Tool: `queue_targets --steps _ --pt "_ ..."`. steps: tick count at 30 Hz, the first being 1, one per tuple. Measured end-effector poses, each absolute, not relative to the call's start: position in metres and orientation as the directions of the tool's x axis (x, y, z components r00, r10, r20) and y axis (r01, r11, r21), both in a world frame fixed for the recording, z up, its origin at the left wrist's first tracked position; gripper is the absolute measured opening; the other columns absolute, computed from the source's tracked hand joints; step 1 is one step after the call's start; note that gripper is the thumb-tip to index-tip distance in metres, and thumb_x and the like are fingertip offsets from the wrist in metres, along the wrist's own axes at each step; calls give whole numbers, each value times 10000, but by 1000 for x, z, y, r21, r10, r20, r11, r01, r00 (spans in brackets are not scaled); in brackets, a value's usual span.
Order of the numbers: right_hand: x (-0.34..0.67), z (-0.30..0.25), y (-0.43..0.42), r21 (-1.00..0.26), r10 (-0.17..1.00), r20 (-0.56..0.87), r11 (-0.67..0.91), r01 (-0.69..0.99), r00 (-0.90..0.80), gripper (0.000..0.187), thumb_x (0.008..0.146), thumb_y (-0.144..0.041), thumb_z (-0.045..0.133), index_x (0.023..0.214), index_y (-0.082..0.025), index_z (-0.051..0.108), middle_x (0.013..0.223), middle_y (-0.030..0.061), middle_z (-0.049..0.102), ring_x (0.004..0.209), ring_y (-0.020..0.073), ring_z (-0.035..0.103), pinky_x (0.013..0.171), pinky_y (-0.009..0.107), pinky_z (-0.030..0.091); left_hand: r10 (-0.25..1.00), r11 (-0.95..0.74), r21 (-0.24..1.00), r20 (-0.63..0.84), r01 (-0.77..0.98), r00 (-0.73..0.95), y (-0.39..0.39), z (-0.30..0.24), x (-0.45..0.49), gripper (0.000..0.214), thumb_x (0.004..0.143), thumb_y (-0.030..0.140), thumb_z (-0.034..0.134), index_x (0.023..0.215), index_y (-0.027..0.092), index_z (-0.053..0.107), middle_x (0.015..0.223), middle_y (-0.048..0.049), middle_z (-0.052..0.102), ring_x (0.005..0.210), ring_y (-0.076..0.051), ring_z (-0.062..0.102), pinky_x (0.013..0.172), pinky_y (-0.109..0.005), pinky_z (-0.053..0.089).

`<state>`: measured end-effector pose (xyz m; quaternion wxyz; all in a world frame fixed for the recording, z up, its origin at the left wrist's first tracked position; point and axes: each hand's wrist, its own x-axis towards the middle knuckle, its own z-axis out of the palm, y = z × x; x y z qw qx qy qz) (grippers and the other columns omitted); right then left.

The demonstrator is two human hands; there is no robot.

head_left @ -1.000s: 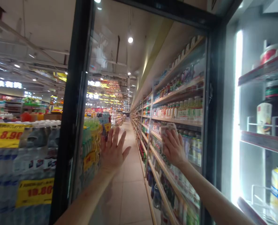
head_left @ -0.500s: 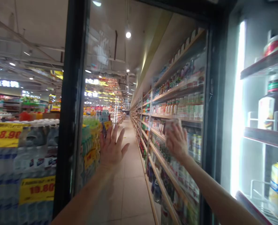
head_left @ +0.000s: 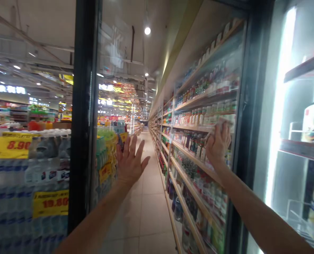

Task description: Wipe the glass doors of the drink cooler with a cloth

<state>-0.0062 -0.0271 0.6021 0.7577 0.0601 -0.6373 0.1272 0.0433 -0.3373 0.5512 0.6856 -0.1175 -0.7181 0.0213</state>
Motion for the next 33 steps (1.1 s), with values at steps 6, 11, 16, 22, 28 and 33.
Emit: queue_targets --steps 6,11,16,22,28,33 --pt "-3 590 -44 375 -370 926 871 -317 81 487 873 -283 410 1356 -240 454 1427 82 441 1381 244 293 1105 473 254 213 971 -212 977 106 5 -337 552 44 625 876 417 495 1425 181 314 1474 -171 342 1427 -286 141 1136 -529 87" --pt "-4 599 -29 -21 60 990 956 -292 125 516 883 -284 365 1391 -207 408 1480 128 345 1390 296 261 1074 566 248 194 974 -192 981 122 -2 -337 551 43 638 875 419 496 1438 202 289 1473 -162 345 1420 -297 167 1133 -540 99" --pt "2 587 -55 182 -157 982 940 -288 107 517 888 -280 388 1402 -224 388 1435 121 421 1387 270 278 1078 518 276 204 971 -205 979 120 22 -338 550 41 654 870 410 507 1445 207 270 1477 -154 339 1422 -286 160 1138 -529 100" --pt "-1 586 -46 59 -41 996 961 -269 74 513 888 -292 378 1394 -213 404 1441 129 411 1380 296 282 1080 565 226 200 973 -199 980 114 4 -339 551 41 630 873 409 503 1433 204 301 1479 -153 340 1424 -283 155 1138 -527 99" --pt "-1 592 -40 42 -28 998 963 -267 56 530 899 -305 348 1418 -196 364 1446 136 398 1389 288 265 1074 537 268 206 970 -207 978 124 20 -338 551 41 630 877 405 494 1438 205 289 1472 -149 354 1427 -277 148 1141 -525 92" --pt "-5 598 -17 -33 53 996 966 -256 70 500 904 -322 349 1377 -182 430 1434 148 412 1374 305 291 1061 558 281 205 971 -205 979 125 17 -339 551 41 651 866 402 515 1442 216 276 1484 -143 331 1425 -279 153 1138 -527 101"
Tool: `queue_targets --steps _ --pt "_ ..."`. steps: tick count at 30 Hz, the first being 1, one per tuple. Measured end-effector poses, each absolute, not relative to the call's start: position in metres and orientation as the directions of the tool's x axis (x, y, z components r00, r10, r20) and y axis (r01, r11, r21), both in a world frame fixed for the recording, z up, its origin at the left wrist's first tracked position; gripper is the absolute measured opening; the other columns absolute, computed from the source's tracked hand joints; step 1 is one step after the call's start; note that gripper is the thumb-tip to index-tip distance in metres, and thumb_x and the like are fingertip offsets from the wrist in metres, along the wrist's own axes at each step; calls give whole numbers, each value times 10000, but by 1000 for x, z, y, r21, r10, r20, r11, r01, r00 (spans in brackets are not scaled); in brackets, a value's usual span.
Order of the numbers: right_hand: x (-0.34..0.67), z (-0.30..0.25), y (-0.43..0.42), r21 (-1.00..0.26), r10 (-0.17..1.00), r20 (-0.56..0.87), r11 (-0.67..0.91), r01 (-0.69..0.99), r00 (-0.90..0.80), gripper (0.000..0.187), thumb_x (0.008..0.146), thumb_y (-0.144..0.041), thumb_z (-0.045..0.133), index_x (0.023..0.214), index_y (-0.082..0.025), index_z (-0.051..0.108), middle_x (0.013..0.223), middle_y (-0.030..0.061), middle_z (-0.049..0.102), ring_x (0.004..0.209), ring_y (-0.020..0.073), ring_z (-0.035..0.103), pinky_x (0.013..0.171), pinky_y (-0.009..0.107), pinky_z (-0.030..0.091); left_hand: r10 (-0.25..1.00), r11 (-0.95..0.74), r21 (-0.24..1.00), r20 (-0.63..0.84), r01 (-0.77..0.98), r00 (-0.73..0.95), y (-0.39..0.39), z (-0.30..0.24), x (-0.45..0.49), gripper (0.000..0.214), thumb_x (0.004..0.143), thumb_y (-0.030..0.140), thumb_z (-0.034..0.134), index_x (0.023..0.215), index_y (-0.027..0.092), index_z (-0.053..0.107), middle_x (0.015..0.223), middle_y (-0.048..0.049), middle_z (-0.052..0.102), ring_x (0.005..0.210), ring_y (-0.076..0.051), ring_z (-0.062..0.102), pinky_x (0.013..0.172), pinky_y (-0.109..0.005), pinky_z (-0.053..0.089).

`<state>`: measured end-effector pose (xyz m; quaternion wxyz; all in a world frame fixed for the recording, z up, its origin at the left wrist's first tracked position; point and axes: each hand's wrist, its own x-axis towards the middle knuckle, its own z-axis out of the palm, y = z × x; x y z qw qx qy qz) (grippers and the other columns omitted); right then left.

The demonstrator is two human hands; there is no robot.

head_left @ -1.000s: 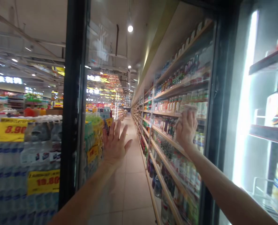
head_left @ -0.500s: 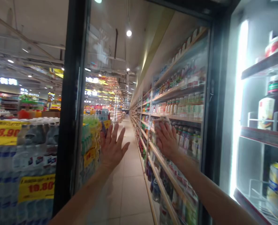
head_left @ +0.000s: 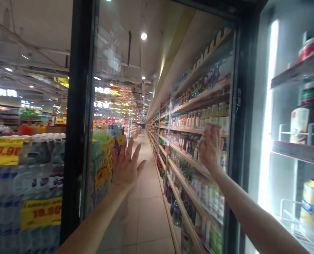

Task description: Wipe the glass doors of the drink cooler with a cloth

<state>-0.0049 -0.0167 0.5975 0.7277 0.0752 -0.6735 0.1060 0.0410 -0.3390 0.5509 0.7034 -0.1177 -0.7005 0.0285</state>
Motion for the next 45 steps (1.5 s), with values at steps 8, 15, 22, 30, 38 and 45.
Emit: queue_targets --steps 8,15,22,30,38,45 --pt "1 590 -51 225 -215 974 939 -260 65 499 890 -293 377 1378 -203 429 1430 115 428 1389 278 264 1093 514 251 203 972 -205 979 119 27 -338 551 41 633 863 397 520 1429 206 310 1476 -145 349 1424 -279 159 1140 -518 104" --pt "2 598 -75 96 -73 992 962 -256 98 596 879 -286 381 1461 -224 268 1494 108 331 1400 285 229 1084 528 217 198 973 -196 980 119 -5 -338 552 43 614 871 417 498 1418 196 328 1470 -154 358 1423 -283 165 1137 -529 104" --pt "13 587 -101 499 -496 863 806 -318 95 553 876 -298 430 1422 -268 350 1403 58 478 1373 231 301 1131 474 164 196 974 -195 981 113 2 -337 551 44 612 877 419 492 1423 205 318 1478 -149 341 1422 -278 166 1140 -523 100" --pt "11 594 -108 175 -168 984 934 -311 50 562 899 -317 365 1448 -215 303 1466 108 383 1406 272 229 1111 524 192 178 971 -176 984 160 4 -338 549 43 620 874 411 501 1433 236 299 1489 -128 321 1418 -281 176 1144 -520 85" --pt "8 606 -91 166 -137 984 938 -304 117 504 902 -300 362 1391 -191 402 1420 121 446 1390 266 272 1106 527 216 197 972 -196 980 132 8 -338 549 45 589 875 409 498 1406 199 356 1471 -144 352 1429 -261 129 1148 -506 84" --pt "13 587 -117 401 -394 915 857 -325 90 519 884 -283 388 1396 -203 392 1408 104 465 1395 240 268 1126 470 215 193 971 -192 981 139 5 -337 549 44 593 871 409 504 1409 214 350 1474 -134 349 1427 -260 142 1150 -503 82"
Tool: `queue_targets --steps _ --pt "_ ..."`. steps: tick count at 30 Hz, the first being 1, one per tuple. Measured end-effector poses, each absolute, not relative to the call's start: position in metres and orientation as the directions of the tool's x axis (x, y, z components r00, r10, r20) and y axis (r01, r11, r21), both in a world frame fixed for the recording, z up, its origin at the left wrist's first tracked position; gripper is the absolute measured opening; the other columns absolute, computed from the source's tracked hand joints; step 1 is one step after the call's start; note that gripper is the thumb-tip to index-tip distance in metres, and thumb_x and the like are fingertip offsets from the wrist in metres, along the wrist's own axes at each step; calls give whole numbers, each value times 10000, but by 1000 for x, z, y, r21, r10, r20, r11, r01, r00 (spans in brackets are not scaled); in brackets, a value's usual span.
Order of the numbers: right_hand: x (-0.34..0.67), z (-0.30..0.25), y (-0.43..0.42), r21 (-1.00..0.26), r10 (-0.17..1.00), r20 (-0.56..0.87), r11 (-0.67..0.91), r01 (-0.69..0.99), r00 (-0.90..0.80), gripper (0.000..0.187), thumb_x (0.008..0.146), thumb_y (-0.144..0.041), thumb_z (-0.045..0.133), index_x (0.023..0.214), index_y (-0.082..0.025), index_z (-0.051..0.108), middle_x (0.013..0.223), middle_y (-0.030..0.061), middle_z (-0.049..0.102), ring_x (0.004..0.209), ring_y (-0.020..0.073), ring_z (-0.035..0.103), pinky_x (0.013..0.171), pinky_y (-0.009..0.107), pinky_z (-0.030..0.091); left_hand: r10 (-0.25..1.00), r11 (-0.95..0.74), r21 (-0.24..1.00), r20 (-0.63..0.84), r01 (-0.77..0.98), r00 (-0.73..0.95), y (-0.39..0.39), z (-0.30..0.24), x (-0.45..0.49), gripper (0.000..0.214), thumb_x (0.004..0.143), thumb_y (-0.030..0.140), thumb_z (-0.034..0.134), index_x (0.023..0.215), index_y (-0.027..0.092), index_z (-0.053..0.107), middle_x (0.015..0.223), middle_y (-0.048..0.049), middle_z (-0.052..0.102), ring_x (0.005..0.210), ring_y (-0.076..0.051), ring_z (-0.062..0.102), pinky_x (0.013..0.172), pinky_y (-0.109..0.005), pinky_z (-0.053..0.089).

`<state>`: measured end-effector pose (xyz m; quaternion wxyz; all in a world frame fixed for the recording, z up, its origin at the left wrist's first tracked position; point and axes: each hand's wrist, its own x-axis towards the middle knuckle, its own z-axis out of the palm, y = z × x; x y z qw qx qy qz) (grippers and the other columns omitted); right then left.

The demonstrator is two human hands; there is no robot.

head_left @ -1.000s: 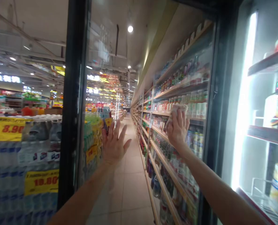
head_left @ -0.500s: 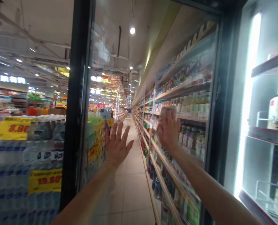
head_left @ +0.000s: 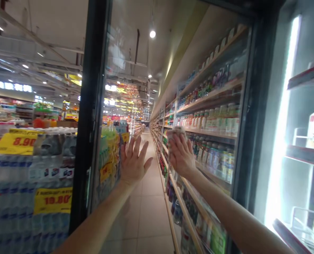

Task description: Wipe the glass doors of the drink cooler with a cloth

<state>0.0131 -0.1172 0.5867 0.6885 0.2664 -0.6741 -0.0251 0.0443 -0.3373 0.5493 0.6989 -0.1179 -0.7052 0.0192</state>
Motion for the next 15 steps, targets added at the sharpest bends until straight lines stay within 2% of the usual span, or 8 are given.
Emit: queue_targets --steps 1,3,7,9,10,11,13,15 --pt "14 584 -120 451 -444 890 832 -323 100 510 884 -285 393 1390 -217 400 1394 94 483 1388 231 284 1134 467 196 194 971 -192 981 142 3 -338 549 45 595 871 409 504 1410 213 348 1476 -135 346 1426 -261 144 1151 -502 81" --pt "13 589 -111 402 -388 915 861 -313 108 502 890 -305 388 1386 -229 405 1396 94 481 1381 237 296 1132 494 179 198 970 -196 980 143 -2 -338 550 46 591 873 411 498 1408 207 353 1474 -136 349 1427 -261 141 1152 -497 78" --pt "0 626 -56 -108 127 991 952 -288 51 526 910 -344 330 1413 -197 370 1473 141 358 1391 307 252 1081 600 204 181 973 -176 983 153 -23 -337 550 48 585 879 411 487 1413 223 342 1474 -121 355 1425 -258 152 1152 -497 73" --pt "-3 635 -41 -261 285 957 925 -278 50 543 912 -343 313 1427 -171 348 1488 164 320 1389 334 243 1059 626 223 177 972 -171 984 162 -24 -336 550 48 595 877 405 491 1421 232 323 1477 -117 349 1422 -262 168 1150 -506 74" --pt "-2 634 -41 -254 279 959 928 -274 53 551 911 -339 312 1433 -164 335 1488 167 317 1389 337 242 1054 624 235 180 971 -174 984 164 -20 -335 550 48 600 876 403 493 1424 232 318 1478 -119 346 1421 -264 170 1149 -510 74" --pt "0 629 -47 -189 210 976 944 -270 51 554 908 -334 317 1437 -169 327 1485 160 326 1391 331 240 1056 613 244 182 971 -177 983 162 -17 -335 550 48 603 875 400 496 1425 230 317 1479 -122 344 1421 -267 168 1148 -514 74" --pt "5 614 -68 94 -88 996 956 -279 35 542 899 -326 347 1428 -209 346 1464 118 376 1395 292 244 1081 561 244 190 970 -187 982 154 -7 -336 550 47 603 872 396 503 1421 221 327 1475 -130 349 1422 -269 162 1148 -515 76" --pt "9 602 -86 381 -386 921 873 -304 44 510 887 -321 390 1394 -269 398 1431 64 436 1391 244 265 1113 506 217 194 970 -193 981 147 4 -337 550 47 599 869 389 511 1416 213 340 1470 -135 357 1423 -271 157 1149 -509 84"
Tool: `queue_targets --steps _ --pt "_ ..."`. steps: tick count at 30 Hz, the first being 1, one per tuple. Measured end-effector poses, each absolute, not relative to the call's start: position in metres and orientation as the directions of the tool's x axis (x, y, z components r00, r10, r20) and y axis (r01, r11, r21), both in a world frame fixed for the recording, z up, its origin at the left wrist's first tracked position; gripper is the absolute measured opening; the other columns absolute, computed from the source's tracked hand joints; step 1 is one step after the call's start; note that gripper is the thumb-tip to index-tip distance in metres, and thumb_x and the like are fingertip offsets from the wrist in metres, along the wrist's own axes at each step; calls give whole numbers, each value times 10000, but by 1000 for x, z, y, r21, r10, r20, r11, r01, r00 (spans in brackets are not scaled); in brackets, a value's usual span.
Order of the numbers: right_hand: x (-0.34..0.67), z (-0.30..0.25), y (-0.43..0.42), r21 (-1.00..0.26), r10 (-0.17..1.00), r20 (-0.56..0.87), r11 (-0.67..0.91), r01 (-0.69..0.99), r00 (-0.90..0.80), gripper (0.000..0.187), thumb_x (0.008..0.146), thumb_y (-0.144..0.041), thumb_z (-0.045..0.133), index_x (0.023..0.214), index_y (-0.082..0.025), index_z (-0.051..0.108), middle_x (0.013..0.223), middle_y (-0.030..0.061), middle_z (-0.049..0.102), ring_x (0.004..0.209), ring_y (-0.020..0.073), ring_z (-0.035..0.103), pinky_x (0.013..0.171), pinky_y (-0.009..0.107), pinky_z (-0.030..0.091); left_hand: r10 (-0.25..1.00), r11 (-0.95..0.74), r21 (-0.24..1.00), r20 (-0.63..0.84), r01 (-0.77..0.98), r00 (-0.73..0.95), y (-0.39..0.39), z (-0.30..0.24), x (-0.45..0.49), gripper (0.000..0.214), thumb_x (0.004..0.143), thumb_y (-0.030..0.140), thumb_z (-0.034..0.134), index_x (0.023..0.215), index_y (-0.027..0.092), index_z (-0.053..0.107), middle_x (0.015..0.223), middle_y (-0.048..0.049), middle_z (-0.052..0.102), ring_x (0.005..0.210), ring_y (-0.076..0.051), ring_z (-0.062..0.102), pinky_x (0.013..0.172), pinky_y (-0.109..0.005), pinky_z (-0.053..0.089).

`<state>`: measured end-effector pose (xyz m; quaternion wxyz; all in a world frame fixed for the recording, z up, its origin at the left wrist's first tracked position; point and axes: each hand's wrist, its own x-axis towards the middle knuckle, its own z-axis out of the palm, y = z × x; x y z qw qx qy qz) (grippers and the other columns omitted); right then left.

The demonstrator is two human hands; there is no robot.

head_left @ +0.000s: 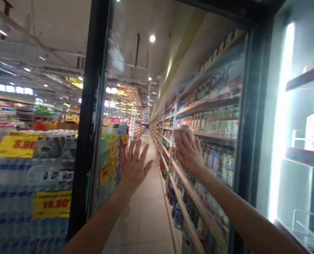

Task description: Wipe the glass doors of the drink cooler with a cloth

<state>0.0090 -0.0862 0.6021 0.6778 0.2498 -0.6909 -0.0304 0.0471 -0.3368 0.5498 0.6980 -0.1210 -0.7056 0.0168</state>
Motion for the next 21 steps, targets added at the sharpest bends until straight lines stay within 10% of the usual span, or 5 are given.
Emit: queue_targets --steps 2,6,8,14,21 --pt "9 603 -89 435 -440 896 845 -311 57 494 882 -319 405 1376 -293 420 1427 44 447 1388 227 273 1126 495 186 196 970 -195 981 144 7 -338 550 47 603 867 386 517 1416 212 340 1470 -134 356 1422 -270 158 1149 -503 96" --pt "1 633 -66 -41 60 997 958 -284 57 539 897 -326 340 1419 -196 361 1481 131 346 1397 298 233 1088 580 194 193 972 -194 981 135 18 -337 549 46 631 866 384 518 1434 220 299 1470 -133 351 1421 -269 166 1148 -509 95" --pt "0 642 -68 -107 129 990 952 -286 62 553 898 -335 331 1425 -167 349 1486 150 328 1400 314 219 1077 591 211 196 971 -199 980 133 29 -336 549 46 645 865 382 521 1441 216 283 1470 -138 351 1422 -270 161 1147 -514 93" --pt "8 632 -112 430 -432 899 844 -320 68 497 891 -329 382 1385 -276 406 1451 36 414 1408 215 224 1142 483 155 212 969 -213 977 122 26 -339 550 46 600 864 380 519 1409 192 350 1460 -152 369 1427 -265 143 1145 -507 107" --pt "1 657 -81 -127 152 986 949 -288 68 550 900 -340 330 1424 -174 348 1487 148 328 1396 324 226 1062 604 224 214 971 -217 976 102 36 -334 552 53 508 870 369 511 1333 168 453 1411 -164 444 1437 -234 72 1151 -494 76"
